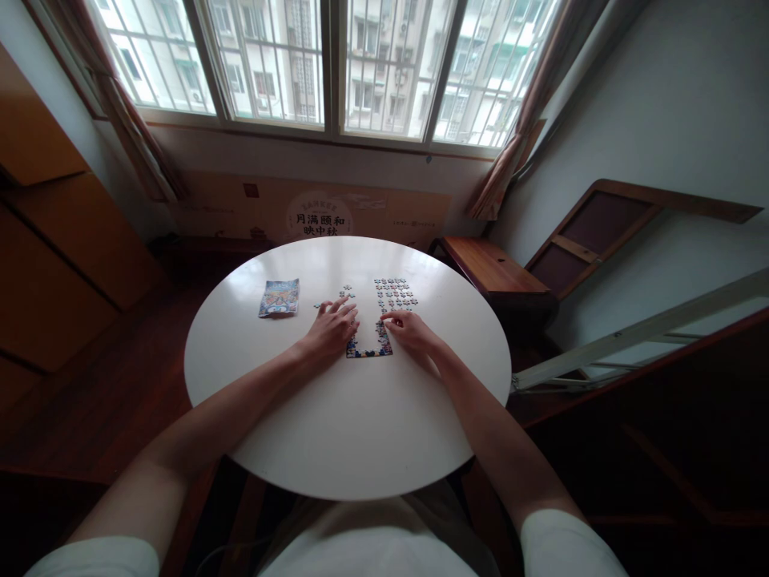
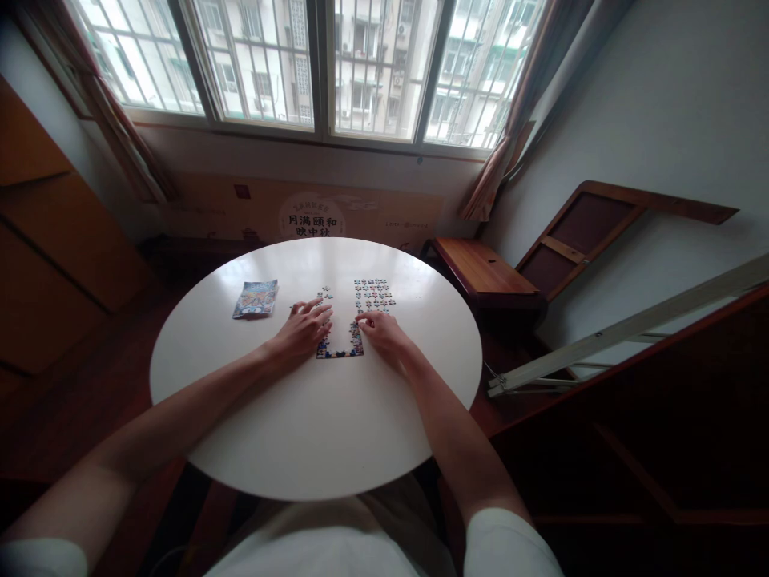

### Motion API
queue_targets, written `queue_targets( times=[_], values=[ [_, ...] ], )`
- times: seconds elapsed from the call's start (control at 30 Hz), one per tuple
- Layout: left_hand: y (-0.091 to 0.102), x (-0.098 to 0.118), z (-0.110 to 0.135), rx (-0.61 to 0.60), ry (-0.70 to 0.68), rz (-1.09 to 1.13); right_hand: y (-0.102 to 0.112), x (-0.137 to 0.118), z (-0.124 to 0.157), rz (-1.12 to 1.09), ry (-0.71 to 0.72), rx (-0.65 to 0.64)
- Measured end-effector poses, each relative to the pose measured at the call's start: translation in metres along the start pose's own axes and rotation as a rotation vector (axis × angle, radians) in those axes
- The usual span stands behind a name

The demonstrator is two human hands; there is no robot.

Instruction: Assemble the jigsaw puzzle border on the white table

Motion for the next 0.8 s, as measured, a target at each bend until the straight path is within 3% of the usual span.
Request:
queue_targets(
  times=[0.27, 0.6, 0.8],
  values=[
    [0.001, -0.001, 0.002, -0.065, 0.034, 0.052, -0.001, 0.003, 0.0, -0.011, -0.008, -0.004],
    [0.004, -0.002, 0.004, -0.026, 0.065, -0.008, 0.0, 0.001, 0.002, -0.016, -0.025, -0.009],
    [0.004, -0.019, 0.01, -0.159, 0.15, 0.24, 0.008, -0.009, -0.013, -0.075, 0.006, 0.025]
  ],
)
Point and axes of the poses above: each hand's wrist, its own z-axis away from the middle knuckle, its own y-axis out of the back of the hand, x = y × z, the point moved 6 cm from there along -z, towards the middle knuckle, and after that the axes turned 14 degrees about -x, right-handed, at the moved point
